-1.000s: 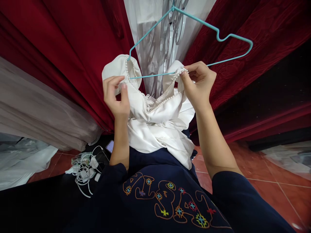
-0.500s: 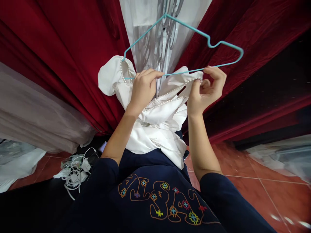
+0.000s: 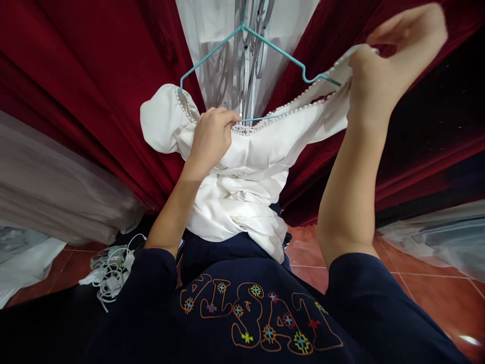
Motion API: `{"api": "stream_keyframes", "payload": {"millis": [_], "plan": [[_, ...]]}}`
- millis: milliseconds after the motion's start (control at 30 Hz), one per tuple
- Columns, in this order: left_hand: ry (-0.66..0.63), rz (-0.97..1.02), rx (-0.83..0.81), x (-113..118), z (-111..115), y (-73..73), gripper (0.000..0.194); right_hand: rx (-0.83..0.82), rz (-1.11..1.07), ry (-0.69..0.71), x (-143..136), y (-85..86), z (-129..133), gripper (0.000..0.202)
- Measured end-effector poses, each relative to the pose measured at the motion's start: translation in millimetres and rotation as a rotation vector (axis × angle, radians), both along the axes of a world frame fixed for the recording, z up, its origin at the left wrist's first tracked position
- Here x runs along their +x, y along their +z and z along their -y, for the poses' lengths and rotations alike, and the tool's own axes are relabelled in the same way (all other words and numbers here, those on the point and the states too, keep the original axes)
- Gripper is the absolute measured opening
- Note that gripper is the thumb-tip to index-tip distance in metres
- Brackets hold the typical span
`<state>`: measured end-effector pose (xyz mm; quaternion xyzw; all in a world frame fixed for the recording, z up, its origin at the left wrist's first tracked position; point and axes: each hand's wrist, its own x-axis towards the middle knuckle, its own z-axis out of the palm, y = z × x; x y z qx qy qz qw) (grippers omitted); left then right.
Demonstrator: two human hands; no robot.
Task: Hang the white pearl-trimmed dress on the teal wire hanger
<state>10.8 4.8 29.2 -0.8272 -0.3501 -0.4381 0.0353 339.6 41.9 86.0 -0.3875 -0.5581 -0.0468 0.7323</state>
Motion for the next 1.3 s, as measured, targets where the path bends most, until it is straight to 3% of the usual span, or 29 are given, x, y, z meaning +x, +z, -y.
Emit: {"api": "stream_keyframes", "payload": {"millis": [67,133,367,533,767,833,933,1100,1233,1300], "plan": [[0.001,0.011,-0.003,0,2,-0.1,0.044,0.003,-0.034,-0.082,-26,11.6,8,0.034],[0.012,0.017,-0.017,1,2,0.1,0.045,-0.009,-0.052,-0.070,-39,13.7,20,0.032],[0.013,-0.014,-0.098,4,6,8.4,0.043,-0.130,-0.108,-0.081,-10,11.0,47,0.027],[0.026,0.029,-0.148,5,13,13.5,0.045,-0.192,-0.056,0.015,-15,21.1,54,0.032],[0.069,0.005,-0.166,6,17,12.0,0.044,-0.346,-0.200,-0.067,-18,-2.1,78,0.041],[0.052,-0.001,-0.156,5,17,12.2,0.043,-0.304,-0.187,-0.032,-19,0.4,74,0.039],[0.023,0.002,-0.131,3,17,12.6,0.043,-0.246,-0.116,-0.017,-28,18.1,54,0.034],[0.032,-0.031,-0.126,1,13,11.6,0.042,-0.188,-0.002,-0.009,-60,42.4,22,0.042],[0.049,-0.030,-0.131,1,15,9.9,0.042,-0.378,0.052,-0.016,-81,28.5,32,0.035],[0.067,-0.038,-0.140,2,19,10.2,0.042,-0.230,0.067,-0.036,-88,14.7,45,0.030]]}}
